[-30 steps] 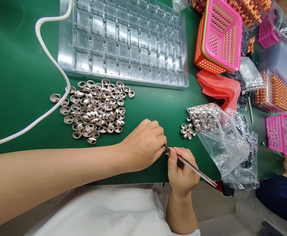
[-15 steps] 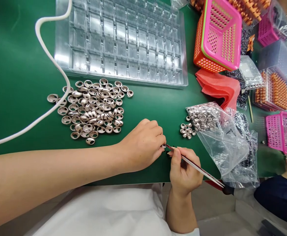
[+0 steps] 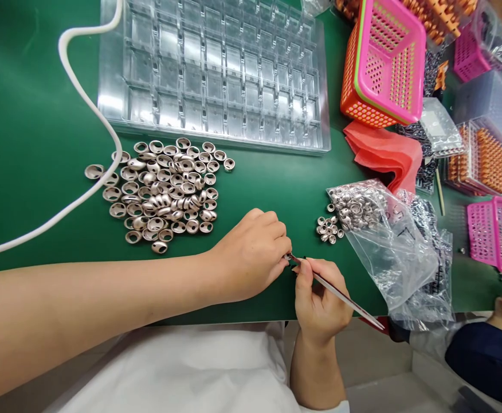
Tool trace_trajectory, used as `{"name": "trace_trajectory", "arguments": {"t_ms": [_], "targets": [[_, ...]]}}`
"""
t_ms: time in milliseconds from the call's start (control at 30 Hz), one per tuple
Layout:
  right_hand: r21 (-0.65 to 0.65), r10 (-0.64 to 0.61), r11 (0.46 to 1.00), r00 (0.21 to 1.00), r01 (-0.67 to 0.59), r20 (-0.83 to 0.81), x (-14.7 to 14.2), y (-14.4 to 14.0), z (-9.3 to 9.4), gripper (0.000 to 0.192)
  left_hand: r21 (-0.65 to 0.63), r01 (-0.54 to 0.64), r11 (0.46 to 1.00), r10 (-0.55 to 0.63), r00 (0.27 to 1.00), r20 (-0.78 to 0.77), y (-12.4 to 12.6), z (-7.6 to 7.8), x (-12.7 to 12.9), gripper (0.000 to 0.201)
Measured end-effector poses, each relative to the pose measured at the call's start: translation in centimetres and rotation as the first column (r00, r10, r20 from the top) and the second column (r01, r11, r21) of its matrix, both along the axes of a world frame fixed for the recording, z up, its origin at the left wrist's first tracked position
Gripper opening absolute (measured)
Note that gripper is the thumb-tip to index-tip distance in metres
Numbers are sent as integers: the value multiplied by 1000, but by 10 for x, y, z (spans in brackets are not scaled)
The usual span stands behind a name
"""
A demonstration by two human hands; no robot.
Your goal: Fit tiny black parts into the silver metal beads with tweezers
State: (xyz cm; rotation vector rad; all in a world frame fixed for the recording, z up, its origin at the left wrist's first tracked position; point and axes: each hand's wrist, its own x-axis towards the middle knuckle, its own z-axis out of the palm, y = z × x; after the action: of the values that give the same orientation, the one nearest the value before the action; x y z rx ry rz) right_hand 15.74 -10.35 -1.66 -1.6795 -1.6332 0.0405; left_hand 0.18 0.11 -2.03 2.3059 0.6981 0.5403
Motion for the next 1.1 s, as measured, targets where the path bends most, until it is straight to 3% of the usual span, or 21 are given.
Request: {"name": "trace_trajectory", "arguments": {"t_ms": [433, 700, 1100], "targets": [[-37, 28, 999, 976, -21, 217, -6, 6, 10, 17, 3, -7, 1000, 7, 1000, 21, -1, -1, 0, 16], [-112, 27, 994, 998, -21, 60, 0, 7, 7, 14, -4, -12, 1000, 12, 999, 35, -1, -2, 1, 13], [-33, 14, 999, 989, -19, -148, 3, -1, -3, 24, -25, -11, 1000, 12, 1000, 23, 0, 1, 0, 10]]}}
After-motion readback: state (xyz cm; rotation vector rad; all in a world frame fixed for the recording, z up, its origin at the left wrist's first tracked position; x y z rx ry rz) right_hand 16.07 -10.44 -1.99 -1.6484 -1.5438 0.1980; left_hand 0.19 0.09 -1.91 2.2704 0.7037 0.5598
